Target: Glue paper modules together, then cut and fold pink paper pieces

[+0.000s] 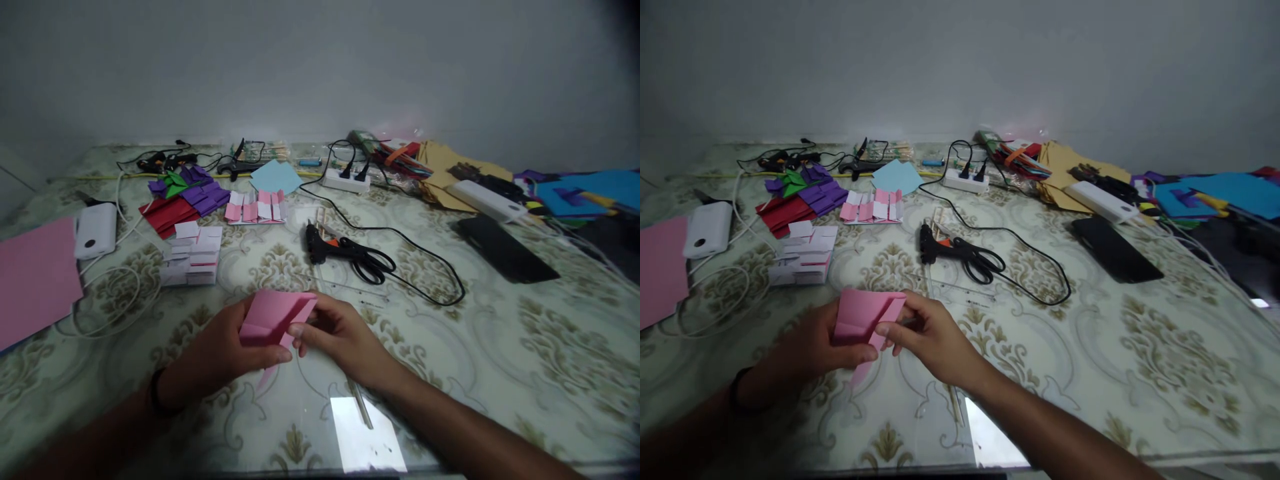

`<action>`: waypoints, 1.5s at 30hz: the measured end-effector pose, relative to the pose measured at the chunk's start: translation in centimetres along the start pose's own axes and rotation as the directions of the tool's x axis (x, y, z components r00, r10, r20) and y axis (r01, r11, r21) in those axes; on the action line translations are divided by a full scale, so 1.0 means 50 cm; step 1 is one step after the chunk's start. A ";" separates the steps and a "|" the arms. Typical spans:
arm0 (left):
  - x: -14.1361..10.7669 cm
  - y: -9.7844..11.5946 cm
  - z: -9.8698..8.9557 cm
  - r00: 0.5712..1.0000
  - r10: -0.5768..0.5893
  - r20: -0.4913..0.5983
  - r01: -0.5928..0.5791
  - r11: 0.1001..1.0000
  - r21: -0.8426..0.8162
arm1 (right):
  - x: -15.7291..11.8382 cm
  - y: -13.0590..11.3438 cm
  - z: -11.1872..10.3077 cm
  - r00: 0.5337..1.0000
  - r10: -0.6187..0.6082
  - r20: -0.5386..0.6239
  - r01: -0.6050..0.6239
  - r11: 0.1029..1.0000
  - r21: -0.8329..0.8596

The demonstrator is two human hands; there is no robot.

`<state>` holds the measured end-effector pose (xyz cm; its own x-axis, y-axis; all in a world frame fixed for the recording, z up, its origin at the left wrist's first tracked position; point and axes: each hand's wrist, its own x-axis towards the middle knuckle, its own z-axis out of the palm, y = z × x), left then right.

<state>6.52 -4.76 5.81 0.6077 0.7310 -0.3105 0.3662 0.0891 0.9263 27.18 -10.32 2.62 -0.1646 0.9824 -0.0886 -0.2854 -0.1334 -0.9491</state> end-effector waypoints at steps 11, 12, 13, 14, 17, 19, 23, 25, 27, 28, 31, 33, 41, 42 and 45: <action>0.003 -0.006 0.005 0.995 -0.074 -0.065 0.083 0.986 0.146 | 0.001 -0.006 -0.001 1.000 0.013 0.015 -0.013 0.998 -0.062; 0.004 -0.008 0.005 0.995 -0.074 -0.068 0.084 0.984 0.158 | 0.002 -0.006 -0.002 1.000 0.015 0.009 -0.014 0.997 -0.080; 0.004 -0.009 0.005 0.995 -0.070 -0.075 0.082 0.982 0.170 | 0.002 -0.005 -0.003 1.000 0.016 0.005 -0.015 0.995 -0.101; 0.005 -0.010 0.005 0.995 -0.061 -0.081 0.074 0.981 0.181 | 0.002 -0.003 -0.004 1.000 0.015 0.001 -0.015 0.992 -0.124; 0.007 -0.015 0.006 0.995 0.014 -0.102 0.011 0.970 0.242 | 0.003 0.001 -0.006 1.000 0.009 -0.012 -0.011 0.980 -0.199; 0.006 -0.019 0.010 0.990 0.077 -0.121 -0.037 0.952 0.305 | 0.004 0.003 -0.006 1.000 0.004 -0.019 -0.008 0.972 -0.233; 0.003 -0.025 0.017 0.966 0.202 -0.163 -0.119 0.902 0.414 | 0.004 0.009 -0.003 1.000 0.000 -0.029 -0.007 0.973 -0.229; 0.004 -0.029 0.019 0.958 0.245 -0.149 -0.159 0.886 0.436 | 0.003 0.014 -0.001 0.999 0.003 -0.032 -0.010 0.973 -0.233; 0.006 -0.033 0.018 0.948 0.282 -0.146 -0.188 0.869 0.457 | -0.001 0.019 0.002 1.000 0.003 -0.029 -0.010 0.967 -0.255; 0.007 -0.034 0.018 0.940 0.303 -0.155 -0.197 0.858 0.475 | -0.003 0.022 0.003 1.000 0.005 -0.025 -0.012 0.964 -0.267; 0.006 -0.034 0.017 0.917 0.348 -0.197 -0.196 0.820 0.537 | -0.008 0.027 0.004 1.000 0.017 -0.007 -0.018 0.958 -0.285; 0.004 -0.033 0.017 0.912 0.359 -0.199 -0.195 0.806 0.559 | -0.009 0.028 0.004 1.000 0.019 -0.001 -0.019 0.960 -0.278; 0.001 -0.032 0.020 0.929 0.358 -0.090 -0.264 0.814 0.518 | -0.006 0.021 0.007 1.000 0.009 -0.018 -0.013 0.976 -0.219; 0.001 -0.031 0.020 0.936 0.342 -0.083 -0.256 0.824 0.505 | -0.006 0.020 0.008 1.000 0.007 -0.020 -0.011 0.976 -0.217; 0.000 -0.026 0.018 0.944 0.321 -0.071 -0.254 0.851 0.460 | -0.008 0.017 0.007 1.000 0.001 -0.023 -0.006 0.975 -0.222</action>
<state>6.70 -5.49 4.42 0.6411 0.7672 0.0193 0.4812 -0.4214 0.7687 26.67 -10.86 1.97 -0.1434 0.9850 -0.0961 -0.0676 -0.1066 -0.9920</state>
